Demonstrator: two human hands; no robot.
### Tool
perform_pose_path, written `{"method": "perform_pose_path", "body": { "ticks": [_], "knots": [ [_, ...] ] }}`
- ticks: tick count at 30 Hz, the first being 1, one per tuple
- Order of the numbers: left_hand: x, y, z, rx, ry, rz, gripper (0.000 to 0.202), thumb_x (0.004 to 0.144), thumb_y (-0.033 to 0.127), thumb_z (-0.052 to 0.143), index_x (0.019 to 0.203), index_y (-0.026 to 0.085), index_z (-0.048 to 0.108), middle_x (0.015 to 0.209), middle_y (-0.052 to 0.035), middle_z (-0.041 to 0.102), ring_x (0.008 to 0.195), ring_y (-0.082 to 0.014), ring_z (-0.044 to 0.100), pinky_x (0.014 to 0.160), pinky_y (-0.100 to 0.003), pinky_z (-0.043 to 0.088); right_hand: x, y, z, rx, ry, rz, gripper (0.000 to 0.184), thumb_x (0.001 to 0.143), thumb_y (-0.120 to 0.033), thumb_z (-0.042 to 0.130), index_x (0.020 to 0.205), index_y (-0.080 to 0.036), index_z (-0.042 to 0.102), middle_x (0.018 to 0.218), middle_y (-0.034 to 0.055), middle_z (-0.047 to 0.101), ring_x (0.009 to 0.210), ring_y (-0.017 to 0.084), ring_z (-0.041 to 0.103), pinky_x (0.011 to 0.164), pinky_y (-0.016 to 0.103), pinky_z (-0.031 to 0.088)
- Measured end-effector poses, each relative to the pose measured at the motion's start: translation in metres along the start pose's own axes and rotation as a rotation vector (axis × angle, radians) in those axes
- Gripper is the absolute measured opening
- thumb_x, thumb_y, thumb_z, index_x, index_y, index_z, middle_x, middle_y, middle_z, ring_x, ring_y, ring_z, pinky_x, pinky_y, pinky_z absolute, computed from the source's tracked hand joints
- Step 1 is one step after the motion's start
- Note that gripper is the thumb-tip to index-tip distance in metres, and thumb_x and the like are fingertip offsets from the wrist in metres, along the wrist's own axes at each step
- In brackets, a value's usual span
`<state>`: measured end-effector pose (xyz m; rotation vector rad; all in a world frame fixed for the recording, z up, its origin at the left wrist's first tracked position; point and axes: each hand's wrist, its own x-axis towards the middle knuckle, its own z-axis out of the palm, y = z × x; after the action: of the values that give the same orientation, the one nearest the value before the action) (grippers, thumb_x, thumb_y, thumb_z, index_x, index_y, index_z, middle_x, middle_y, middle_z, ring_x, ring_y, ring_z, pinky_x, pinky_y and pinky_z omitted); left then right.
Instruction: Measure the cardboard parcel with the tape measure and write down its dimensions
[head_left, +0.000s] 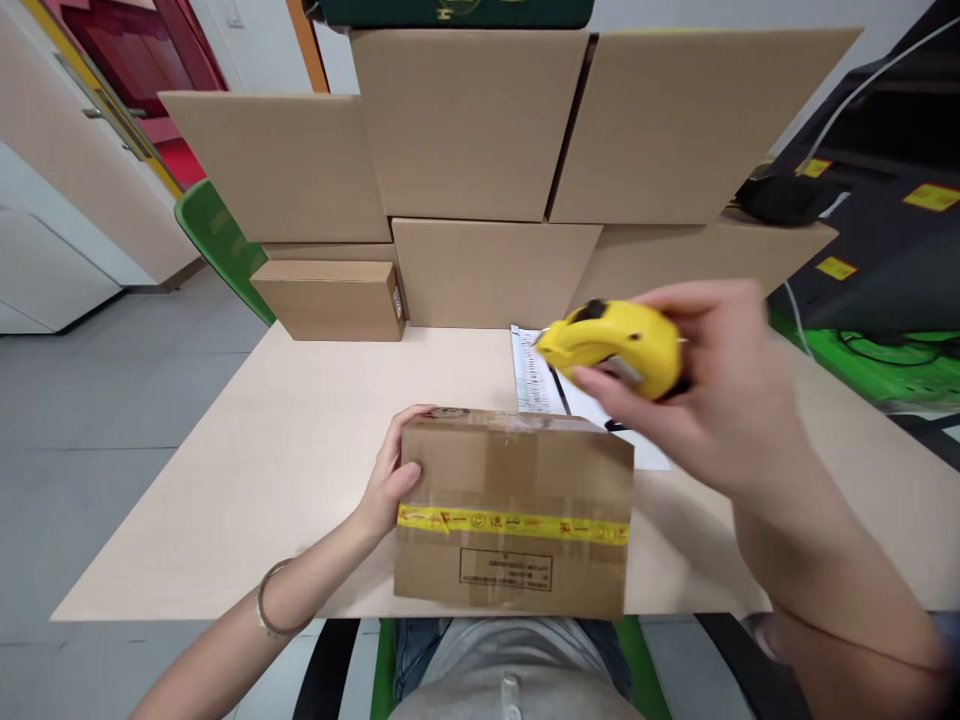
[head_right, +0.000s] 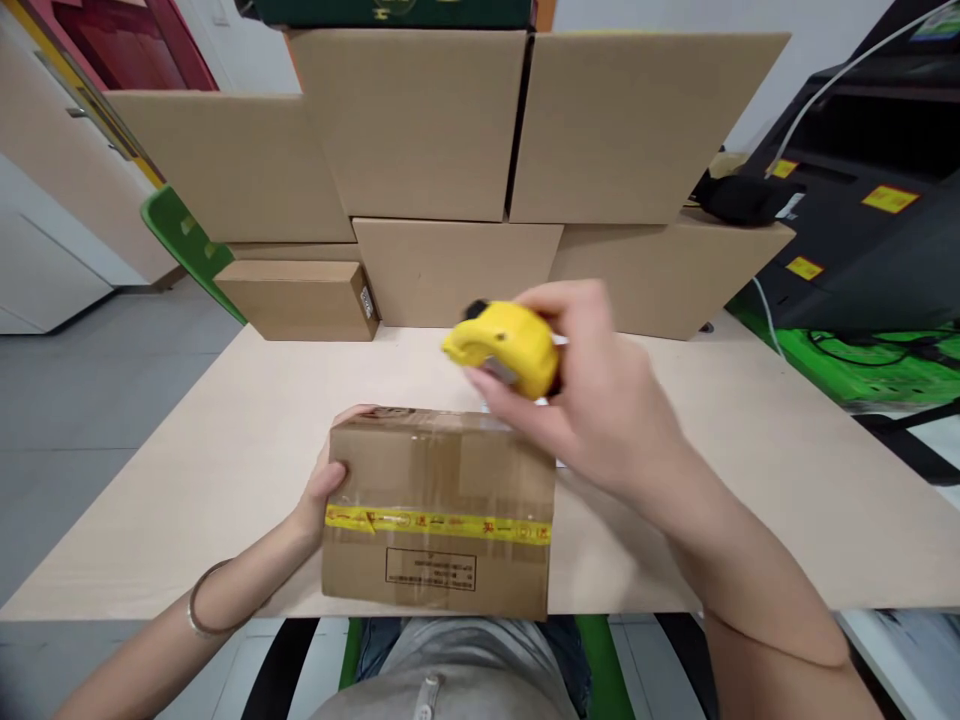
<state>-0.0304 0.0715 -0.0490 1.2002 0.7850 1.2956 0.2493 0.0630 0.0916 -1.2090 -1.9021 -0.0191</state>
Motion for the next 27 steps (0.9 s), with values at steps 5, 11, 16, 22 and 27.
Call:
{"method": "perform_pose_path", "body": {
  "ticks": [5, 11, 16, 22, 27],
  "knots": [
    [-0.006, 0.009, 0.020, -0.206, 0.083, -0.387, 0.047, 0.078, 0.051, 0.075, 0.112, 0.021, 0.060, 0.113, -0.0082, 0.068, 0.105, -0.0312, 0.064, 0.088, -0.040, 0.052, -0.036, 0.011, -0.009, 0.249, -0.195, 0.341, 0.051, 0.089, -0.048, 0.070, 0.131, -0.031, 0.047, 0.100, 0.0040, 0.074, 0.078, 0.023, 0.072, 0.057, 0.032, 0.055],
    [0.002, -0.017, 0.012, -0.190, 0.164, -0.371, 0.041, 0.076, 0.048, 0.075, 0.104, 0.021, 0.063, 0.113, -0.0077, 0.068, 0.108, -0.0310, 0.063, 0.088, -0.039, 0.050, -0.076, 0.010, 0.040, 0.156, -0.421, 0.350, 0.030, 0.094, -0.045, 0.059, 0.117, -0.026, 0.056, 0.105, 0.0062, 0.073, 0.089, 0.026, 0.069, 0.074, 0.041, 0.055],
    [0.012, -0.036, 0.003, -0.116, 0.154, -0.235, 0.034, 0.074, 0.045, 0.069, 0.099, 0.022, 0.066, 0.120, -0.0050, 0.064, 0.107, -0.0278, 0.060, 0.085, -0.034, 0.050, -0.080, 0.016, 0.061, -0.044, -0.314, 0.154, 0.026, 0.094, -0.039, 0.058, 0.111, -0.019, 0.060, 0.101, 0.0110, 0.068, 0.096, 0.030, 0.060, 0.084, 0.048, 0.048],
    [0.017, -0.031, 0.007, -0.078, 0.088, -0.271, 0.035, 0.071, 0.049, 0.070, 0.088, 0.020, 0.064, 0.079, -0.0011, 0.061, 0.074, -0.0208, 0.056, 0.065, -0.029, 0.045, -0.070, 0.035, 0.052, -0.049, -0.421, 0.283, 0.038, 0.101, -0.054, 0.042, 0.111, -0.023, 0.062, 0.108, 0.0107, 0.063, 0.105, 0.030, 0.057, 0.090, 0.046, 0.045],
    [0.018, -0.026, 0.009, -0.076, 0.062, -0.298, 0.037, 0.070, 0.050, 0.069, 0.090, 0.020, 0.061, 0.078, -0.0005, 0.061, 0.069, -0.0212, 0.057, 0.061, -0.029, 0.044, -0.055, 0.103, 0.061, -0.088, -0.470, 0.621, 0.045, 0.103, -0.057, 0.034, 0.088, -0.022, 0.057, 0.078, 0.0073, 0.065, 0.077, 0.026, 0.062, 0.073, 0.040, 0.047]
  ]
}}
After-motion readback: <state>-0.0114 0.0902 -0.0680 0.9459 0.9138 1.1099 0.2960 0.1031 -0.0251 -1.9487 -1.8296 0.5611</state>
